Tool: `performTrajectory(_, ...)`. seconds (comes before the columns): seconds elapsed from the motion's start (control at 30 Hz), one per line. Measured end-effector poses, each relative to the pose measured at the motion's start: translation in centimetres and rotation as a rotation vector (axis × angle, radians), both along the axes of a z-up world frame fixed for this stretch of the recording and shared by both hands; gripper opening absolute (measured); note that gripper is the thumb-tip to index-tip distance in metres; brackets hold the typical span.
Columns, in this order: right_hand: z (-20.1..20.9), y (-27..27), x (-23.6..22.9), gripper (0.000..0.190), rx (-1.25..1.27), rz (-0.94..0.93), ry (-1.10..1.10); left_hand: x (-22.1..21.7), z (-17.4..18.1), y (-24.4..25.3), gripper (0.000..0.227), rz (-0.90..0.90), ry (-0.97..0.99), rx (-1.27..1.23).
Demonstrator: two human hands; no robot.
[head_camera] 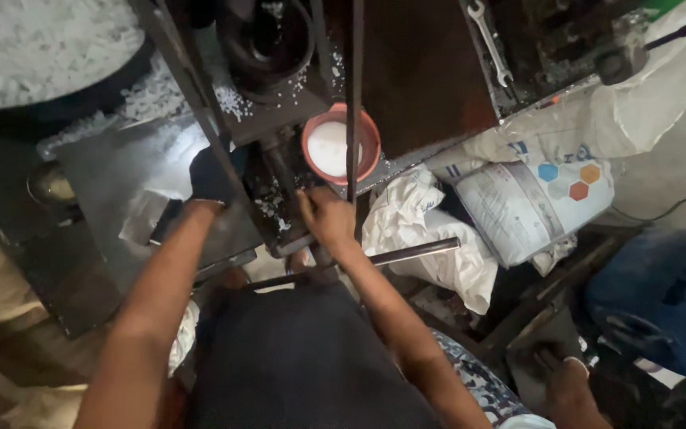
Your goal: The person operates a manual lever on a machine, repeatedly pulling it down and releasing it. They also handle small white pellets, placing them into a mold or tray and occasionally wiping the surface.
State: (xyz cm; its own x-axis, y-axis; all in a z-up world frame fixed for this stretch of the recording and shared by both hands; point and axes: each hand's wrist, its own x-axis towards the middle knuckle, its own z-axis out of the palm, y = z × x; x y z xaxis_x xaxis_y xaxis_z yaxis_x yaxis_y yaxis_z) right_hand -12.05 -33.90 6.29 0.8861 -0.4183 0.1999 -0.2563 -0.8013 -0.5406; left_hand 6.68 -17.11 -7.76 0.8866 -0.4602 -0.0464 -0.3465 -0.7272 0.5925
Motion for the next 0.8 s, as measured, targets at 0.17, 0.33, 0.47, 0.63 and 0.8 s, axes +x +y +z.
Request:
performTrajectory(0.17,0.4,0.2,-0.2,0.019,0.051,0.145,-0.078,-5.2,3.7,1.3,0.036,0.24,-0.068,-0.136)
performTrajectory(0.33,0.3,3.4,-2.1,0.019,0.336,0.347,-0.08,-11.1,7.1,6.2,0.036,0.359,-0.114,-0.253)
performTrajectory(0.47,-2.1,8.3,-1.7,0.04,0.789,0.424,0.253,-14.4,8.2,10.7,0.046,0.514,0.402,-0.333)
performTrajectory(0.63,-8.7,12.9,4.0,0.085,0.795,0.404,0.296,-16.2,7.9,16.3,0.043,0.549,0.213,-0.414)
performTrajectory(0.8,-12.6,15.7,6.8,0.098,1.356,0.13,0.496,-11.4,6.4,19.6,0.039,0.483,-0.029,-0.382)
